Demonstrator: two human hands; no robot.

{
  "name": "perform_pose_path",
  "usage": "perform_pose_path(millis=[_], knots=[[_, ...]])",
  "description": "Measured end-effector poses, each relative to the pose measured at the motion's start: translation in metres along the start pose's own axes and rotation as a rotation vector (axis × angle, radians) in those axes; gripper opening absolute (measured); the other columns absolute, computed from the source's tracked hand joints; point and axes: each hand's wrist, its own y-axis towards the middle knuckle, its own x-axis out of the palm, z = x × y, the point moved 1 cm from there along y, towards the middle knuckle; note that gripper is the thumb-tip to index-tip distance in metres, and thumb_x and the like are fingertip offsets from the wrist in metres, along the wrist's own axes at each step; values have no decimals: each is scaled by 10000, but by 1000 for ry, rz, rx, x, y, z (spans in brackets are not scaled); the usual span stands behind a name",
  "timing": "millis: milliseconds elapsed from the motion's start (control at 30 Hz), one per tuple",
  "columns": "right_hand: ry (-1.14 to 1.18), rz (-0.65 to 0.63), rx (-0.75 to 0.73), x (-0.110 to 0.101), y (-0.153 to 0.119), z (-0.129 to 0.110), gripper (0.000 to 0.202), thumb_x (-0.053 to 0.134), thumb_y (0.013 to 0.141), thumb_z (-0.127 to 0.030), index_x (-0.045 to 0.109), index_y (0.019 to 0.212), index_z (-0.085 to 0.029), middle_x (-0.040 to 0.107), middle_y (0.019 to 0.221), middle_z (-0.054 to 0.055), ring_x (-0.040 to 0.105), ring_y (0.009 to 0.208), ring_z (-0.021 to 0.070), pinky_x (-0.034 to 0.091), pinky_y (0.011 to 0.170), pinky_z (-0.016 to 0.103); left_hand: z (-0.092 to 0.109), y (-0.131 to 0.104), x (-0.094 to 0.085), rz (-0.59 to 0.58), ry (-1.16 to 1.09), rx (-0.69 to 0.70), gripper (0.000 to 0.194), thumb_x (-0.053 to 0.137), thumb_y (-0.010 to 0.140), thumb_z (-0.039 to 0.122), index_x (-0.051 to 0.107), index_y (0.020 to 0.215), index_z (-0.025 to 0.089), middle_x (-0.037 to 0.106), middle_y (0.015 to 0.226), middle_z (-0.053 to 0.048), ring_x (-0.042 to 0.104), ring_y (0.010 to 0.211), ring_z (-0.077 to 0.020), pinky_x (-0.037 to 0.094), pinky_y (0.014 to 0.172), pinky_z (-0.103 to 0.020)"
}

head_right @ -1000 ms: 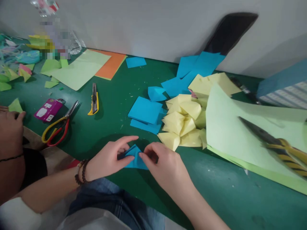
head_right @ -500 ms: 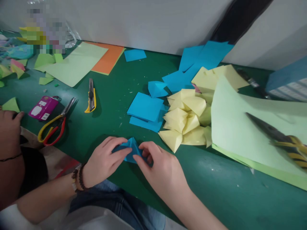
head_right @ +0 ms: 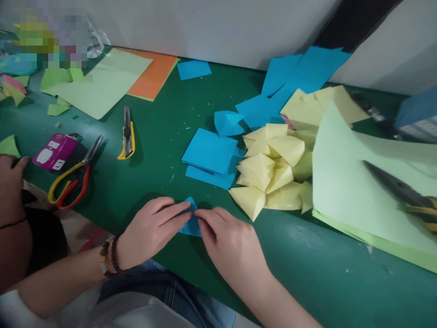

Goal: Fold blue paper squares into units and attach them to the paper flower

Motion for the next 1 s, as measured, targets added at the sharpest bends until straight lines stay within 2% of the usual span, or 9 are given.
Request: perform_pose_path(millis=[200,800,1000], knots=[[-16,-12,-18,1,0,-1,258,448,948,-222,705,965,-217,694,782,8,647,593,107,429,488,215,-2,0,1,-34,-15,13,205,530,965,212,654,1123,172,658,1269,14,536,984,-209,541,801,-366],[-59,-6,-26,2,0,-1,290,423,965,-239,711,980,-203,695,764,8,624,539,95,411,466,217,-2,1,2,-38,-17,-6,214,515,974,216,656,1129,171,647,1287,-6,528,1006,-211,524,816,-368],[-68,5,-39,2,1,0,285,431,966,-236,713,988,-200,698,770,8,651,577,106,423,475,220,-2,2,1,-34,-30,-12,210,520,971,216,660,1120,168,654,1277,-6,535,995,-213,525,805,-367]])
